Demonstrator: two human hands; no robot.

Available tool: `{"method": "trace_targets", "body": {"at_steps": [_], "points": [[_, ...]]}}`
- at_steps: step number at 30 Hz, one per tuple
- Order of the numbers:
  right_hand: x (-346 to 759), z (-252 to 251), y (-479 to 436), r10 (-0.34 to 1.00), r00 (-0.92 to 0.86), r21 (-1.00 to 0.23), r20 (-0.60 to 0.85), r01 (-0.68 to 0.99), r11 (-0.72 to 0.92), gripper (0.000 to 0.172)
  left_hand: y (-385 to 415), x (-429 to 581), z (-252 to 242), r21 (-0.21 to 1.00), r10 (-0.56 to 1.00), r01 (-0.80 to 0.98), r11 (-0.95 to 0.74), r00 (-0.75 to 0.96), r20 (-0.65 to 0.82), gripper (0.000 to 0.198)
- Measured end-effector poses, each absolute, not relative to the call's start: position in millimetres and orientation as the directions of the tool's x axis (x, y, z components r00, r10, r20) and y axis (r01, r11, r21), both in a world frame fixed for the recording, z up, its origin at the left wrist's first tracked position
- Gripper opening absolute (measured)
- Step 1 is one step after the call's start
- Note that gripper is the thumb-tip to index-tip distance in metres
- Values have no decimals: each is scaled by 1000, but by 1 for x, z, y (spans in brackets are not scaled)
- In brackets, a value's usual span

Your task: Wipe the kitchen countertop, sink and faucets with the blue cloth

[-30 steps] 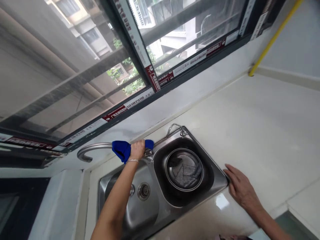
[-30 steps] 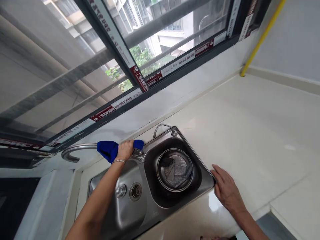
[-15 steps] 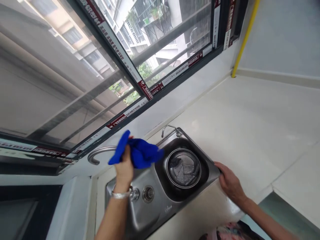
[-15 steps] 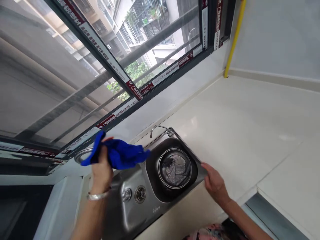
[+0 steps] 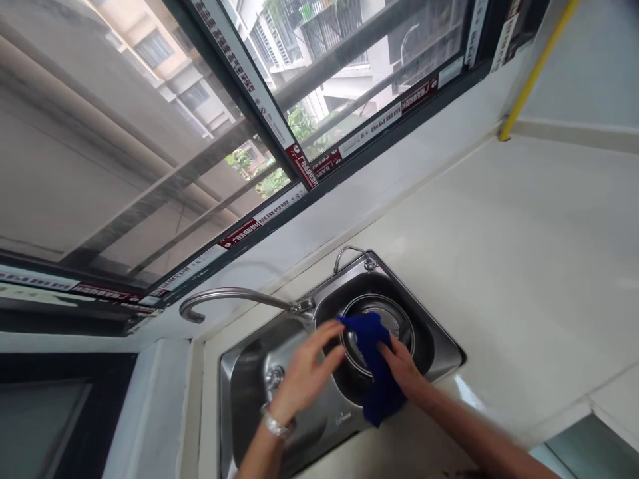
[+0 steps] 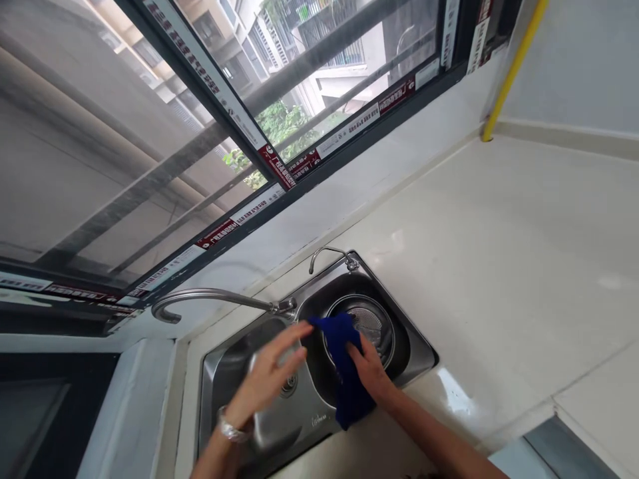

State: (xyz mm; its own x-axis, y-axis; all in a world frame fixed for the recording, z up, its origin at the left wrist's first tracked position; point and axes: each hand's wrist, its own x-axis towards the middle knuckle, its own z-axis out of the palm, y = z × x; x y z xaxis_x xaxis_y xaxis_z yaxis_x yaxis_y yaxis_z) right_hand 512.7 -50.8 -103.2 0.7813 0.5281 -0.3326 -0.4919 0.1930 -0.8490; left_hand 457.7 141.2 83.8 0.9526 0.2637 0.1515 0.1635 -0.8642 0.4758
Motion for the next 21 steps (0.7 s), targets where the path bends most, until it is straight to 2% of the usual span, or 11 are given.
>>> {"method": "trace_targets", "body": {"at_steps": [2, 4, 5, 7, 8, 11, 13, 15, 17, 21], "points": [[526, -105, -31, 548, 717, -763, -430, -614, 204, 63, 181, 462, 105, 341, 318, 221, -914, 912, 261, 50], [538, -109, -7, 536, 707, -720, -461, -651, 240, 60, 229, 471, 129, 123, 294, 267, -956, 865, 406, 50], [543, -112, 6, 523, 713, -705, -468, -657, 265, 58, 255, 476, 139, -32, 244, 291, -956, 851, 465, 48], [552, -117, 31, 510, 708, -658, -489, -683, 318, 55, 302, 485, 154, -128, 224, 322, -938, 844, 488, 52], [555, -119, 42, 511, 704, -635, -493, -693, 341, 53, 321, 488, 158, -154, 274, 376, -914, 851, 448, 53], [564, -118, 68, 516, 743, -662, -425, -645, 383, 50, 356, 490, 158, -95, 553, 601, -794, 777, 300, 48], [567, -113, 86, 489, 819, -777, -301, -508, 372, 48, 362, 489, 151, -63, 658, 711, -700, 677, 328, 46], [565, -110, 109, 459, 875, -898, -151, -315, 306, 44, 363, 487, 144, -42, 649, 739, -673, 617, 445, 46], [559, -112, 136, 453, 890, -964, -52, -163, 211, 41, 365, 485, 137, -24, 590, 714, -700, 597, 543, 47], [540, -128, 185, 375, 922, -987, -101, -139, 77, 45, 378, 476, 126, -50, 452, 614, -788, 631, 631, 47]]}}
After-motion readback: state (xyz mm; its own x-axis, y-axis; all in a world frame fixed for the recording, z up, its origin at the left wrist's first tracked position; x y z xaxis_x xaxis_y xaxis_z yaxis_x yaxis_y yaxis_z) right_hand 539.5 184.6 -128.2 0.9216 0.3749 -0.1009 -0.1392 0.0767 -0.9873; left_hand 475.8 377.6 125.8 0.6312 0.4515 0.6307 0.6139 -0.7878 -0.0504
